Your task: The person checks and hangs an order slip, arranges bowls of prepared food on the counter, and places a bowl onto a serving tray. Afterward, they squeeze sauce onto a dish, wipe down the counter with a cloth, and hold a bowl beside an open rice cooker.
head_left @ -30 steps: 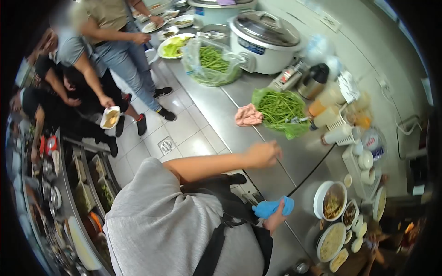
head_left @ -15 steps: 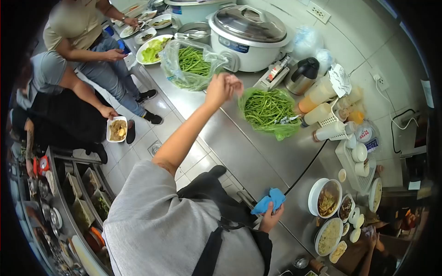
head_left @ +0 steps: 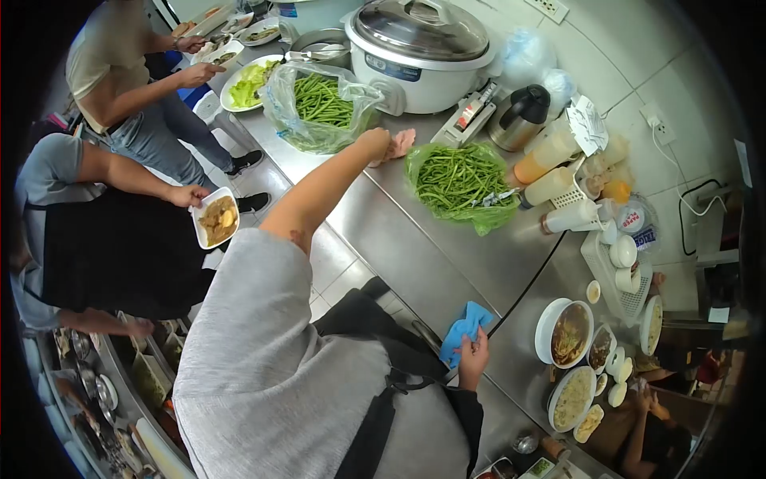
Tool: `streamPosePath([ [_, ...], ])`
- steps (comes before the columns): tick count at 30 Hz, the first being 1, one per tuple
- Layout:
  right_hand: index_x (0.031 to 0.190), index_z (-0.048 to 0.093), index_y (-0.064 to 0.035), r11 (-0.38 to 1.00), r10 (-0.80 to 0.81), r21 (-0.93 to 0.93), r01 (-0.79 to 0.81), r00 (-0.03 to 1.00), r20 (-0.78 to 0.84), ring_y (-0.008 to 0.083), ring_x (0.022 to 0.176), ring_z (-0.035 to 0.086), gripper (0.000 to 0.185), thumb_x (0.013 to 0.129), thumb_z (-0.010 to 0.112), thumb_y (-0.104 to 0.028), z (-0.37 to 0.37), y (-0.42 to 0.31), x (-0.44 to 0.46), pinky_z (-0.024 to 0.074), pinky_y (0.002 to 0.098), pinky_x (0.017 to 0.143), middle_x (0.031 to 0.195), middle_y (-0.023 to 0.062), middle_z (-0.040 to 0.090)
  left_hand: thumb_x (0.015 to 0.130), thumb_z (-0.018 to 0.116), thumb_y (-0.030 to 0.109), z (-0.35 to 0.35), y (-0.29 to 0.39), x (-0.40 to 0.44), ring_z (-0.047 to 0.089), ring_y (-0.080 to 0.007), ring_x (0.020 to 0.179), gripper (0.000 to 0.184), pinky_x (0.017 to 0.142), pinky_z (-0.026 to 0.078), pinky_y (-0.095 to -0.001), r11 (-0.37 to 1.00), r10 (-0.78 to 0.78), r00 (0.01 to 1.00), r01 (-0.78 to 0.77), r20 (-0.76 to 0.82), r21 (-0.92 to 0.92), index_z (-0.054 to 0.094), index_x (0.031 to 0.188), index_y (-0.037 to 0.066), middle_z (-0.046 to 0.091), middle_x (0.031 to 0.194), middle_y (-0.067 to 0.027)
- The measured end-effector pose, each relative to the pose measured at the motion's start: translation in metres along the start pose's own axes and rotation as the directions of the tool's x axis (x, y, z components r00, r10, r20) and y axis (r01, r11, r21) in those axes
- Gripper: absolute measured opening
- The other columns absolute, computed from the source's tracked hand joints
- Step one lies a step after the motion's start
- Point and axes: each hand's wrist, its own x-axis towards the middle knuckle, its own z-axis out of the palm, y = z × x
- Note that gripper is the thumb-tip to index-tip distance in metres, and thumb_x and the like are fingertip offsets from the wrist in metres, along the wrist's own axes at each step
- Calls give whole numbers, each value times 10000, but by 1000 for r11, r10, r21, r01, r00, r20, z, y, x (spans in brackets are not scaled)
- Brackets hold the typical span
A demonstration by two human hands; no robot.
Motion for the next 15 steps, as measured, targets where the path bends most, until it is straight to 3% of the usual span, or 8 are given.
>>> streamPosePath([
  [2, 1133, 567, 25, 998, 37, -42, -38, 999, -15, 79, 655, 544, 304, 853, 636, -72, -4, 6, 4, 490, 226, 560, 857, 44, 594, 789, 644, 221, -11, -9, 18, 599, -343, 992, 452, 844, 495, -372, 981, -58, 980, 91, 193, -171, 573, 1207, 64, 594, 1133, -182],
  [3, 1084, 579, 21, 996, 46, -73, -47, 999, -17, 70, 661, 537, 268, 852, 649, -94, -9, 11, 5, 468, 214, 544, 827, 30, 590, 799, 643, 225, -17, 0, 8, 608, -336, 979, 418, 837, 497, -372, 968, -45, 997, 30, -55, -251, 594, 1185, 72, 614, 1107, -172],
  [5, 954, 581, 0, 987, 32, -154, -37, 999, -35, 62, 646, 514, 184, 852, 666, -126, -14, 14, 7, 423, 212, 525, 782, 5, 573, 819, 641, 231, -31, 24, -44, 626, -324, 953, 352, 822, 500, -371, 925, -76, 857, -130, -509, -357, 636, 1140, 87, 652, 1055, -151],
  [7, 792, 558, -35, 967, -17, -256, 3, 998, -52, 65, 605, 483, 169, 851, 673, -144, -17, 16, 4, 375, 232, 521, 752, -16, 545, 845, 630, 235, -63, 38, -103, 645, -279, 920, 287, 822, 500, -355, 852, -31, 827, -272, -561, -448, 669, 1086, 84, 676, 1001, -137],
  [8, 783, 550, -40, 977, -23, -214, 8, 997, -71, 73, 638, 492, 182, 859, 664, -161, -16, 12, 0, 387, 241, 551, 751, -14, 538, 857, 625, 236, -80, 40, -132, 654, -257, 904, 261, 821, 500, -346, 804, -20, 812, -334, -584, -492, 685, 1059, 82, 688, 974, -131],
  [10, 767, 535, -50, 990, -38, -138, 24, 994, -101, 88, 703, 509, 211, 874, 647, -194, -15, -11, -2, 411, 260, 612, 749, -10, 523, 864, 616, 251, -107, 28, -187, 659, -232, 830, 250, 783, 496, -310, 741, -114, 844, -280, -525, -611, 701, 1021, 77, 698, 933, -124],
  [13, 790, 551, -56, 951, 114, 303, -64, 982, -150, 114, 794, 528, 206, 887, 614, -226, -17, -40, -5, 416, 269, 691, 791, 16, 552, 895, 588, 289, -122, -17, -244, 653, -162, 826, 290, 778, 497, -310, 735, -275, 778, -208, -564, -646, 697, 1018, 51, 704, 897, -103],
  [15, 845, 561, -54, 877, 188, 473, -85, 966, -175, 144, 817, 536, 193, 901, 579, -239, -13, -63, -8, 425, 294, 730, 843, 28, 568, 917, 568, 330, -145, -23, -283, 645, -143, 818, 349, 782, 497, -299, 715, -347, 735, -194, -582, -672, 695, 1001, 16, 703, 877, -87],
])
